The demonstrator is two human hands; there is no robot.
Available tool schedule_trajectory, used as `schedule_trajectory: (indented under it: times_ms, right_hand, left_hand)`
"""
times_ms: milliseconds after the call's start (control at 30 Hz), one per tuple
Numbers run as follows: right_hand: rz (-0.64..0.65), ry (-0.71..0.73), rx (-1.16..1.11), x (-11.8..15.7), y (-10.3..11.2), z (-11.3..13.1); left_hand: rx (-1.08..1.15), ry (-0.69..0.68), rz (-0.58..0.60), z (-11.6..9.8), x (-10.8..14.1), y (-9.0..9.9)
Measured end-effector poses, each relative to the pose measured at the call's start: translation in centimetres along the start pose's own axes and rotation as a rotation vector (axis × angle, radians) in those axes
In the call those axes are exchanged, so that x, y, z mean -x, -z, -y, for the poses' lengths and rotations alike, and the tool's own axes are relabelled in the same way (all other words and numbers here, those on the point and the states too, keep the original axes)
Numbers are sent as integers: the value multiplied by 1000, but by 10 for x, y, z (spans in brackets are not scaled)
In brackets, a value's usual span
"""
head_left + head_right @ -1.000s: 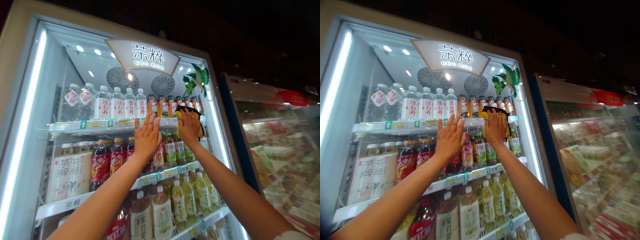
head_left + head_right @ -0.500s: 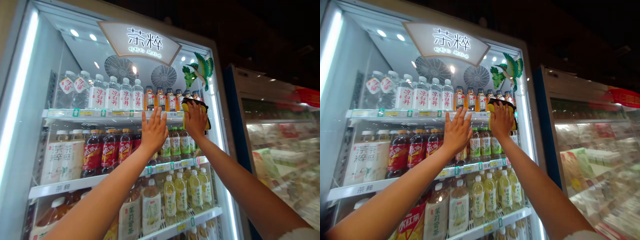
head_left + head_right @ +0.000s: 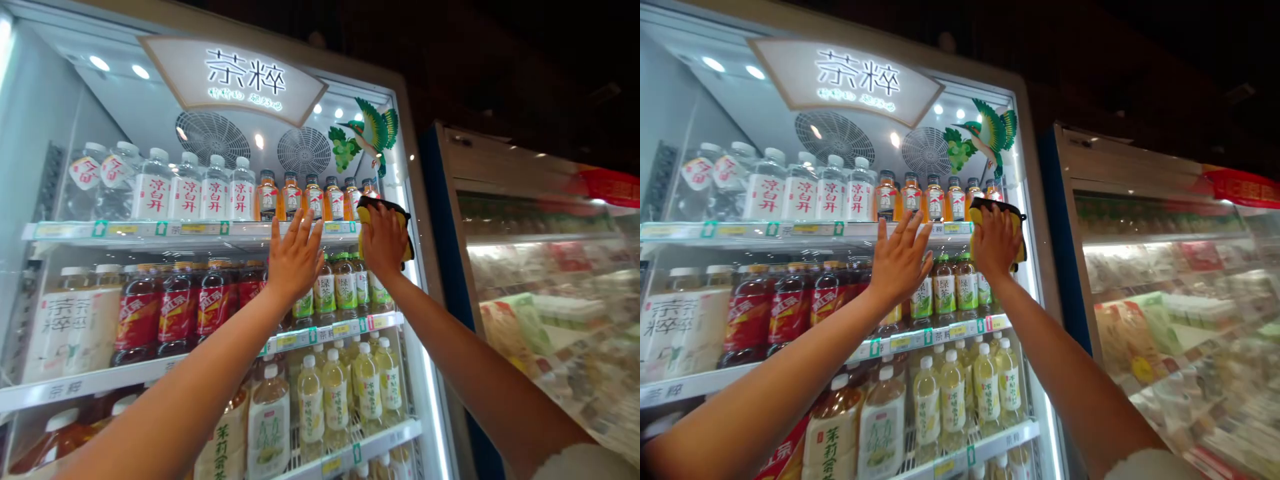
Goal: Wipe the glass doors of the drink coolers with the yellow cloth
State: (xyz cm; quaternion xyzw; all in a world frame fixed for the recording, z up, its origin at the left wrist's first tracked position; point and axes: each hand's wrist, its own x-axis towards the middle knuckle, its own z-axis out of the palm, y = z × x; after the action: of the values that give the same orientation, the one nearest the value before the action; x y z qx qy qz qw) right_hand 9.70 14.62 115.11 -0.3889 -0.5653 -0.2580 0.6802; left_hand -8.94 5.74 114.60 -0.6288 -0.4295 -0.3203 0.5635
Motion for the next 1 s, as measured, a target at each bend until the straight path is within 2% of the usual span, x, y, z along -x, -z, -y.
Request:
schedule_trajectory:
  times_ms: [100, 200, 300, 367, 467, 567, 633, 733, 833, 900, 1000]
  right_hand:
    - [82, 114, 28, 5, 2, 2]
    - [155, 218, 39, -25, 7, -6]
    - [164, 215, 34, -49, 14, -29]
    - [129, 135, 39, -44, 16, -45]
    - [90, 36, 45, -12, 18, -56]
    - [128, 101, 43, 5, 18, -53]
    - [173, 193, 38, -9, 18, -52]
    - [223, 288, 32, -52, 19, -59]
    - [220, 272, 41, -75, 21, -78]
    - [189, 200, 57, -64, 21, -92]
    - [153, 113, 86, -22, 23, -107]
  left_hand:
    - [4, -26, 9, -18, -8, -7]
    - [5, -42, -7, -34, -19, -14]
    - [6, -34, -15, -46, -25, -19]
    - [6, -21, -7, -52, -24, -22]
    - [11, -8, 1, -59, -18, -24]
    - [17, -5, 14, -64, -14, -25]
    - [16, -2, 18, -67, -17, -27]
    - [15, -1, 6, -71, -24, -32]
    - [17, -2, -12, -76, -27, -37]
    - [22, 5, -13, -80, -24, -38]
    - [37, 13, 9, -85, -16, -37]
